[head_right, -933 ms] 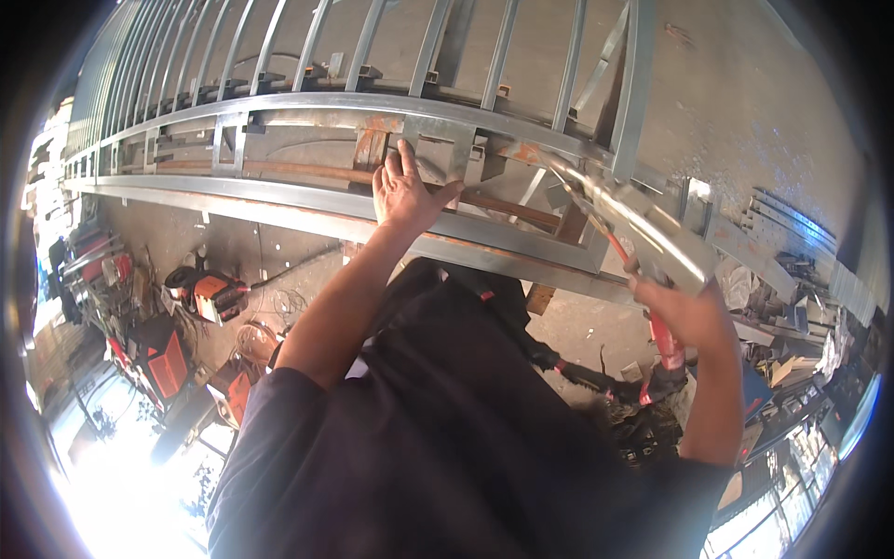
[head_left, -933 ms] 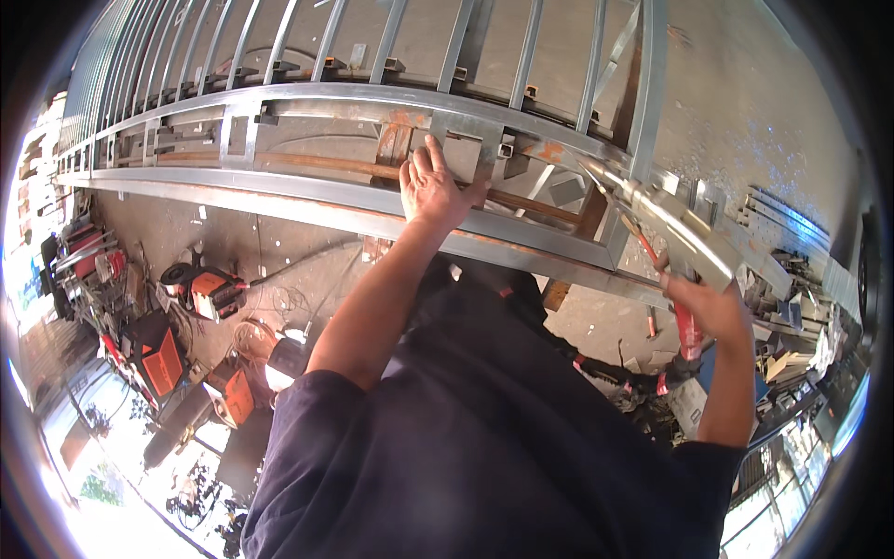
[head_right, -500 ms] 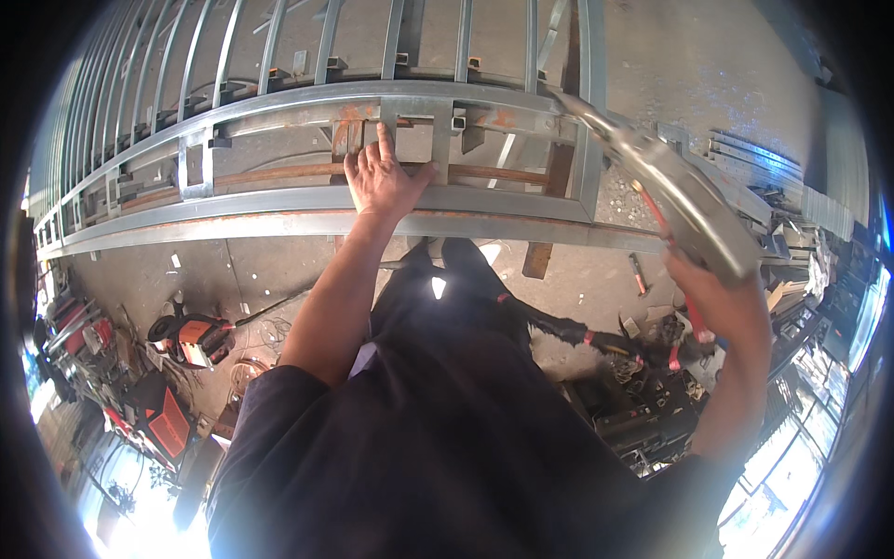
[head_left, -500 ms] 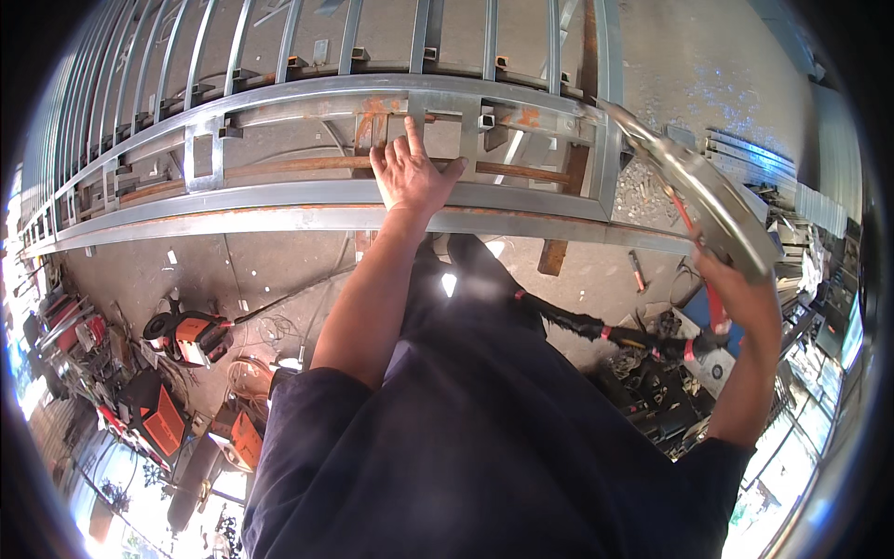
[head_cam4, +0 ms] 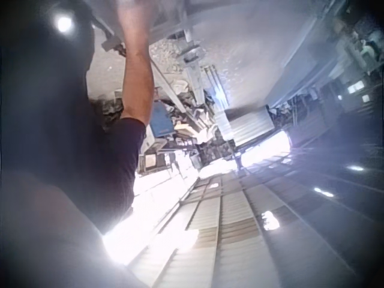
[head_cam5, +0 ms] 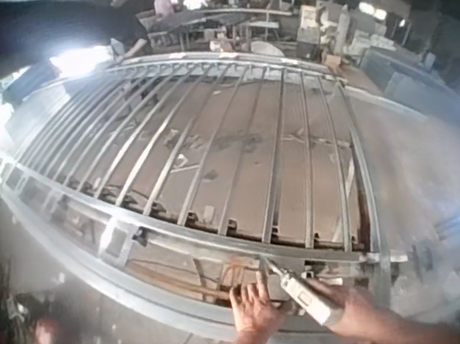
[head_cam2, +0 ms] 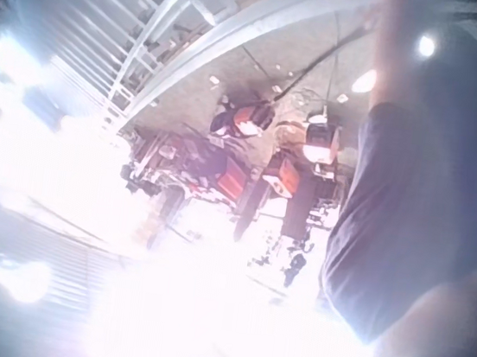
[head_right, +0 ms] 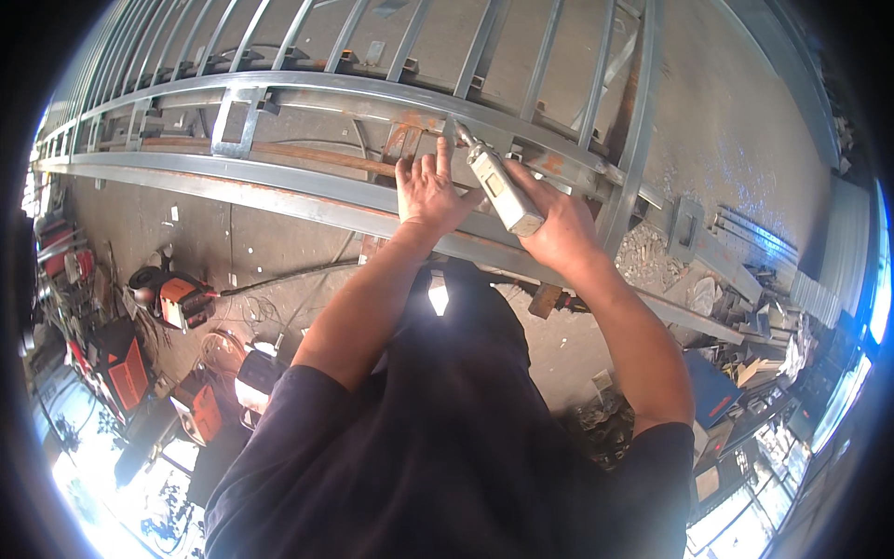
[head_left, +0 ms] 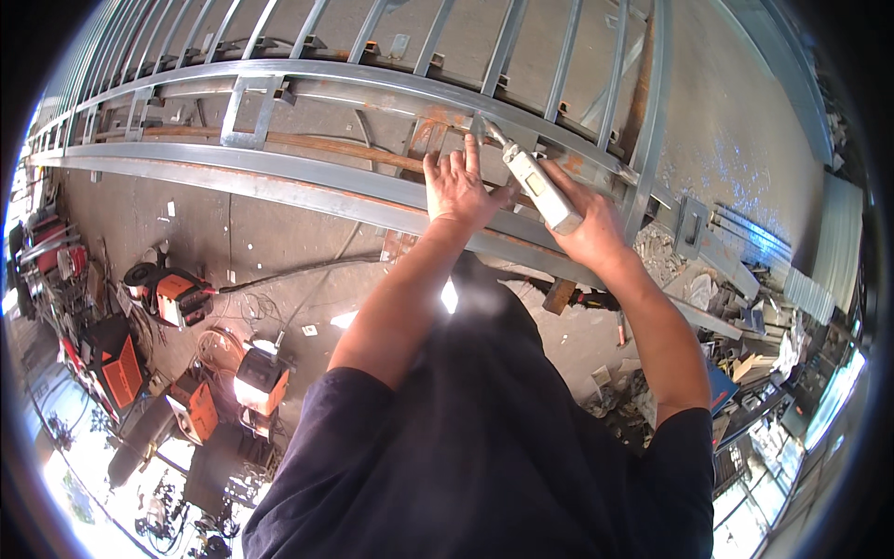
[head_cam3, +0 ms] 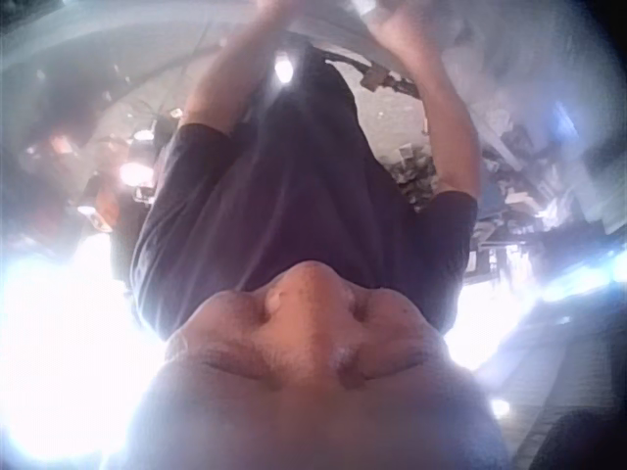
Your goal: The person welds multiple joints on a large metal frame using a handheld welding torch. They move along the frame, positioning the torch at various intersections and applying welds while sparks are visible. The person repositions frequently to reach different sections of the structure.
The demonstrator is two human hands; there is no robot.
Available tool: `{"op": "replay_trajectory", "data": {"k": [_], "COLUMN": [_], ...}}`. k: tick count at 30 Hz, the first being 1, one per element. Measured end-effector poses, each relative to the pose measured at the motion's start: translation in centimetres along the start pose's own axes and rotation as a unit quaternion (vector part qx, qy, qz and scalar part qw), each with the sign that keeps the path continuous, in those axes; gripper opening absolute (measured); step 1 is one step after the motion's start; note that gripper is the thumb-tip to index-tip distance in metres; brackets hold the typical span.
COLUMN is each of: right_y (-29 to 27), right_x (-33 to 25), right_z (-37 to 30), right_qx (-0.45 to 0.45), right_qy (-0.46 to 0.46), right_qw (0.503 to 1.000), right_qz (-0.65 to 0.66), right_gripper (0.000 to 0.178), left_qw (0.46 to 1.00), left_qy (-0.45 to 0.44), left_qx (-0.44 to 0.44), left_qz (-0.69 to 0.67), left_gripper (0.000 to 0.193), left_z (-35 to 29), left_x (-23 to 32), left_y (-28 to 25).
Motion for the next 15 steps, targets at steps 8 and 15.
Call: {"op": "replay_trajectory", "data": {"k": [8,15], "right_y": [1.7,2.6], "right_x": [-0.1,0.3], "right_z": [0.4,0.5], "right_qx": [0.016,-0.005], "right_qy": [-0.022,0.013], "right_qw": [0.999,0.999], "right_qz": [0.025,0.029], "right_gripper": [0.070,0.084], "left_qw": [1.000,0.998], "left_qy": [0.009,0.019], "left_qx": [0.019,0.055], "left_qz": [-0.020,0.002], "left_gripper": [0.123,0.115], "left_z": [0.3,0.0], "left_x": [-0.4,-0.2], "left_y": [0.4,0.7]}}
Point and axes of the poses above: each hand's wrist, its own z-axis towards the middle knuckle, its own y-axis out of the palm, x = y × z, the point moved 6 cm from there along z, towards the middle knuckle, and after that the axes turned 3 degrees about -x, right-handed, at the moved point
